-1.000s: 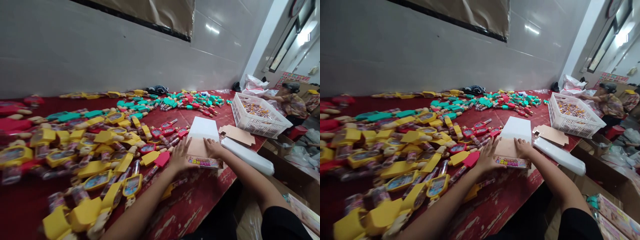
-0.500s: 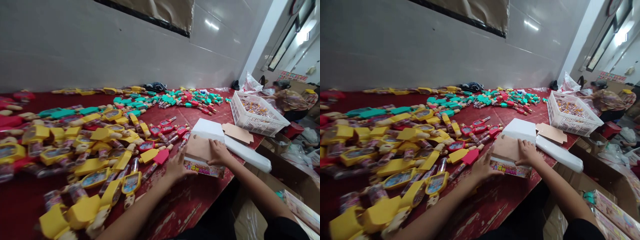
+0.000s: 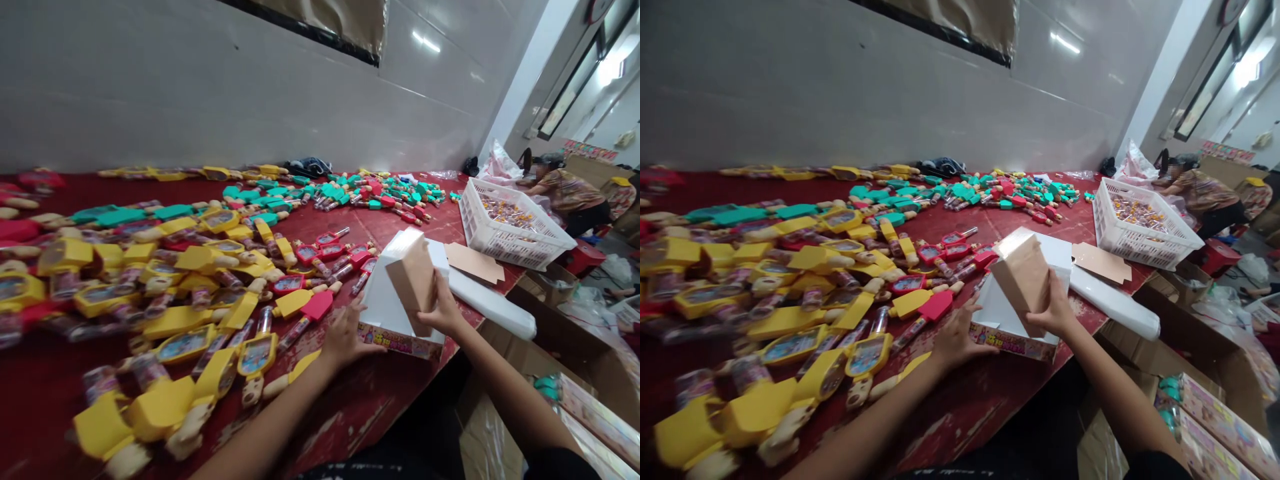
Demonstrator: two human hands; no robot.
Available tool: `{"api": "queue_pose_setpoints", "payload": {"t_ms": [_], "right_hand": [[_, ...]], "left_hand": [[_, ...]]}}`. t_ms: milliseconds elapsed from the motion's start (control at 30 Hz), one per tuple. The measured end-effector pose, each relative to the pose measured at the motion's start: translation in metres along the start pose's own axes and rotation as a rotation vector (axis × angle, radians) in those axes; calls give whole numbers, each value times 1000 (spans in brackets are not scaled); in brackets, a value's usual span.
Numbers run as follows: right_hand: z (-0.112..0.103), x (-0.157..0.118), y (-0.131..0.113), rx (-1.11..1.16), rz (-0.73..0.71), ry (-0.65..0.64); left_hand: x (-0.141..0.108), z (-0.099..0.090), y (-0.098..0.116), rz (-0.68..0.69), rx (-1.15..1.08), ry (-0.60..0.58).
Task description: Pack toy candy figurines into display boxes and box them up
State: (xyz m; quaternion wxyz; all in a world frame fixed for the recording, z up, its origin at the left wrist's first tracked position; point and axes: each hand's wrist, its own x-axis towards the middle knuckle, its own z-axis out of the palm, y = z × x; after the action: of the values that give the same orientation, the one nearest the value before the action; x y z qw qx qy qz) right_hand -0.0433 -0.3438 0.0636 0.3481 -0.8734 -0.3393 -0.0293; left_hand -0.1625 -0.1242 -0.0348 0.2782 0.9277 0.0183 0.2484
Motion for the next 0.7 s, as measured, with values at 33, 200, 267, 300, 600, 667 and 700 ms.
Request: {"api": "queue_pose_setpoints", "payload": {"t_ms": [33,200,267,300,600,667,700], "right_hand": [[2,0,-1,37,14,-1],[2,-10,-11,-123,-3,-180],[5,-20,-14,-251,-57,-140],[8,-26,-15,-304,-83,-114],[42,-63,-11,-478,-164,101],[45,-74,-15,-506,-202,156],[47,-79,-18,-513,-211,189]], "left_hand": [[-3,-2,0,12,15,-23],[-14,-16,10,-115,107,-169],[-16,-17,10,-183,-8,-160],[-17,-18,9,-216,-124,-140],[5,-49,32,-231,-812,15],[13,-54,45,-215,-861,-169],[17,-55,50,-221,-866,-261]]}}
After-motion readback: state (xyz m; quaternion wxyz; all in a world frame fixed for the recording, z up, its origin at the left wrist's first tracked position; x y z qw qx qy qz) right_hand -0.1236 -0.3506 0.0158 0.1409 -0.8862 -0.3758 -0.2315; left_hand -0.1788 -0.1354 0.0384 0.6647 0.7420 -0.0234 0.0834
